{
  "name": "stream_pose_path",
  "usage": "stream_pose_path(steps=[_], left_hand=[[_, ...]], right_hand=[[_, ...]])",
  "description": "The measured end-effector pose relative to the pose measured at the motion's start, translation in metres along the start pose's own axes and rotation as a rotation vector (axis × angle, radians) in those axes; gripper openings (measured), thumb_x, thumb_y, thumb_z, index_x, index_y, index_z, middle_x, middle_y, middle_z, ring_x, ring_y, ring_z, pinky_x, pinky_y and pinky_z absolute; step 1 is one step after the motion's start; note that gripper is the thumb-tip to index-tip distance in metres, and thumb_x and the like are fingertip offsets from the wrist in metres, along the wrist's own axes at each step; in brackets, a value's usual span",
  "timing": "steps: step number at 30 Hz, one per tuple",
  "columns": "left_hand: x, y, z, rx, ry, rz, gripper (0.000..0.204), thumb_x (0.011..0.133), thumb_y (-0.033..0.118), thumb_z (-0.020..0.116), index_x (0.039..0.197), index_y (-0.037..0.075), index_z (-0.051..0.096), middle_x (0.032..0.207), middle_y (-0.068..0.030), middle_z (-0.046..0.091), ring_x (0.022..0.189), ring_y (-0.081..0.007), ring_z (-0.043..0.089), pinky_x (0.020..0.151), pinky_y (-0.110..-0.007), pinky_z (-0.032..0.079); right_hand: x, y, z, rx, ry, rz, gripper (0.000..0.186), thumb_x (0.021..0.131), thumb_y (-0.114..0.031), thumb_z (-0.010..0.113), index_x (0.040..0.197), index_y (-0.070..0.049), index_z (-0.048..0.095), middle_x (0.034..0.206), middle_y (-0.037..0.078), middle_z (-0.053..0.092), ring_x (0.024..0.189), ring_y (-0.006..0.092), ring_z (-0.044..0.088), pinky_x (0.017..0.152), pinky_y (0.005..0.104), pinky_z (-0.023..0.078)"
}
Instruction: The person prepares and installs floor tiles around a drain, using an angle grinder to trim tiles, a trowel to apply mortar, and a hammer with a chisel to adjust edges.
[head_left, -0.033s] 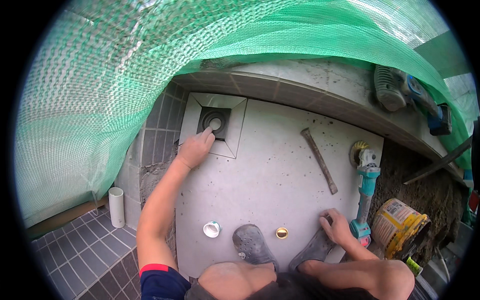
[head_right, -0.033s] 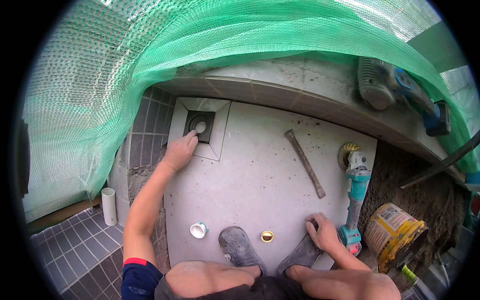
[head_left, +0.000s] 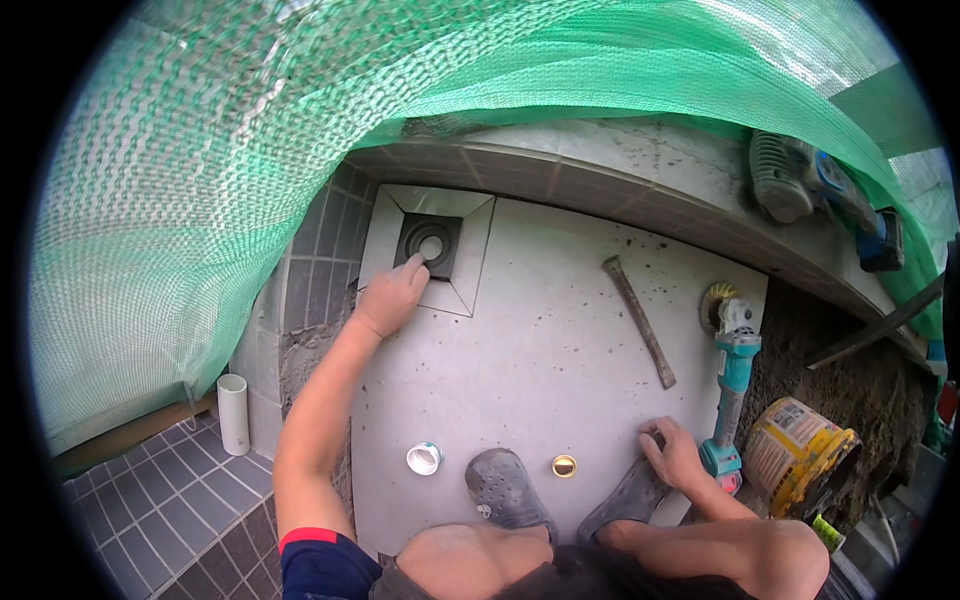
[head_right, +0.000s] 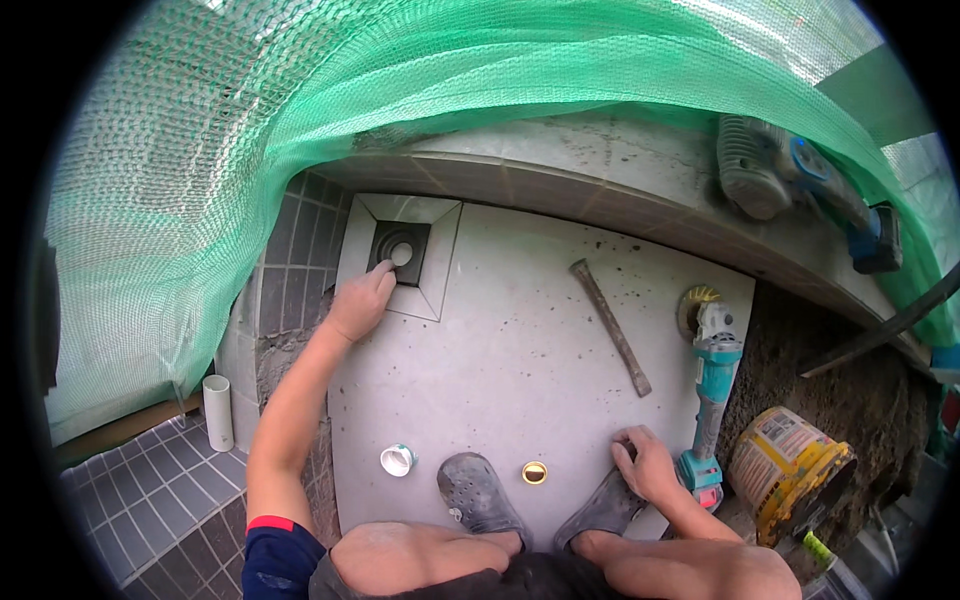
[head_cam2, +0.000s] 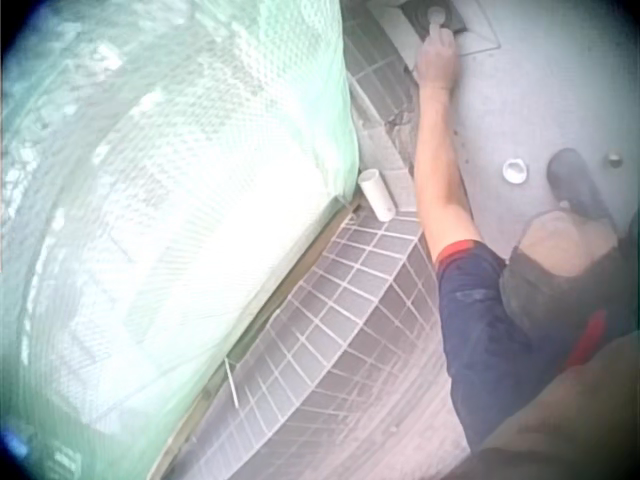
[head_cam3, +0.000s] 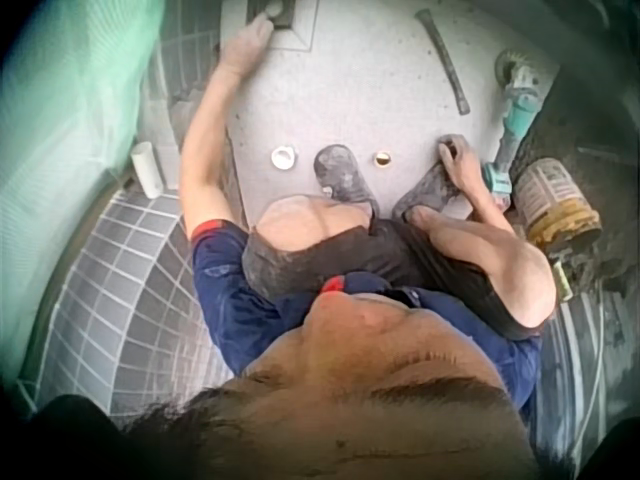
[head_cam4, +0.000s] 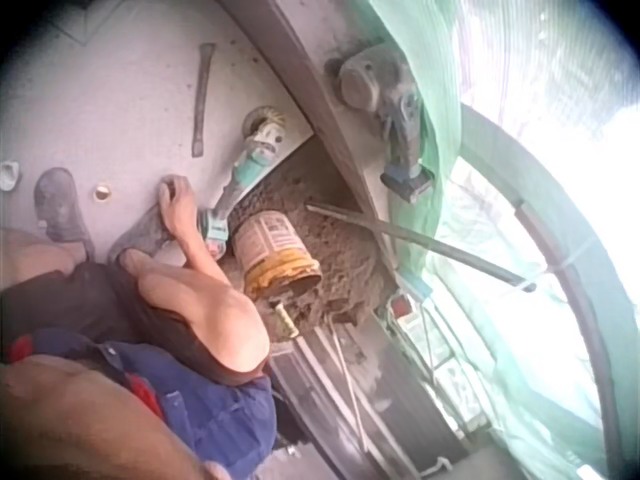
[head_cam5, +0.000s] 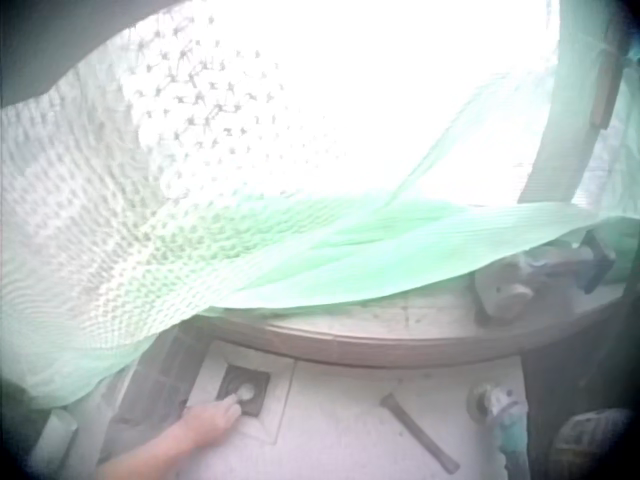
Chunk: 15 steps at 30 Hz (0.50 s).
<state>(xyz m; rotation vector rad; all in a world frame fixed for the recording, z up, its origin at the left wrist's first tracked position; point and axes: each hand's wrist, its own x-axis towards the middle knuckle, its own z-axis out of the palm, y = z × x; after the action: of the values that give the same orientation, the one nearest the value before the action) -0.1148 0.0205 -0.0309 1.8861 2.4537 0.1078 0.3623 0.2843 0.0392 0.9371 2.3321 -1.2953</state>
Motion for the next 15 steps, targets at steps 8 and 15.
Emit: stream_pose_path(steps=[8, 15], left_hand=[[0.008, 0.011, -0.012, -0.189, -0.137, -0.276, 0.027, 0.095, 0.011, 0.059, 0.120, 0.002, 0.063, 0.130, -0.0156, 0.066, 0.107, -0.0397, 0.066, 0.087, -0.048, 0.055], [0.041, 0.019, -0.033, -0.517, -0.230, -0.650, 0.045, 0.090, 0.031, 0.075, 0.124, 0.002, 0.068, 0.122, -0.0183, 0.071, 0.113, -0.0381, 0.066, 0.096, -0.044, 0.052]], right_hand=[[0.002, -0.002, 0.001, -0.003, -0.019, 0.020, 0.020, 0.092, -0.016, 0.068, 0.105, 0.000, 0.068, 0.101, 0.023, 0.067, 0.093, 0.0427, 0.066, 0.082, 0.0465, 0.054], [0.002, -0.003, 0.000, -0.009, -0.007, 0.011, 0.020, 0.093, -0.016, 0.068, 0.105, -0.001, 0.068, 0.101, 0.023, 0.068, 0.093, 0.0425, 0.066, 0.082, 0.0460, 0.054]])
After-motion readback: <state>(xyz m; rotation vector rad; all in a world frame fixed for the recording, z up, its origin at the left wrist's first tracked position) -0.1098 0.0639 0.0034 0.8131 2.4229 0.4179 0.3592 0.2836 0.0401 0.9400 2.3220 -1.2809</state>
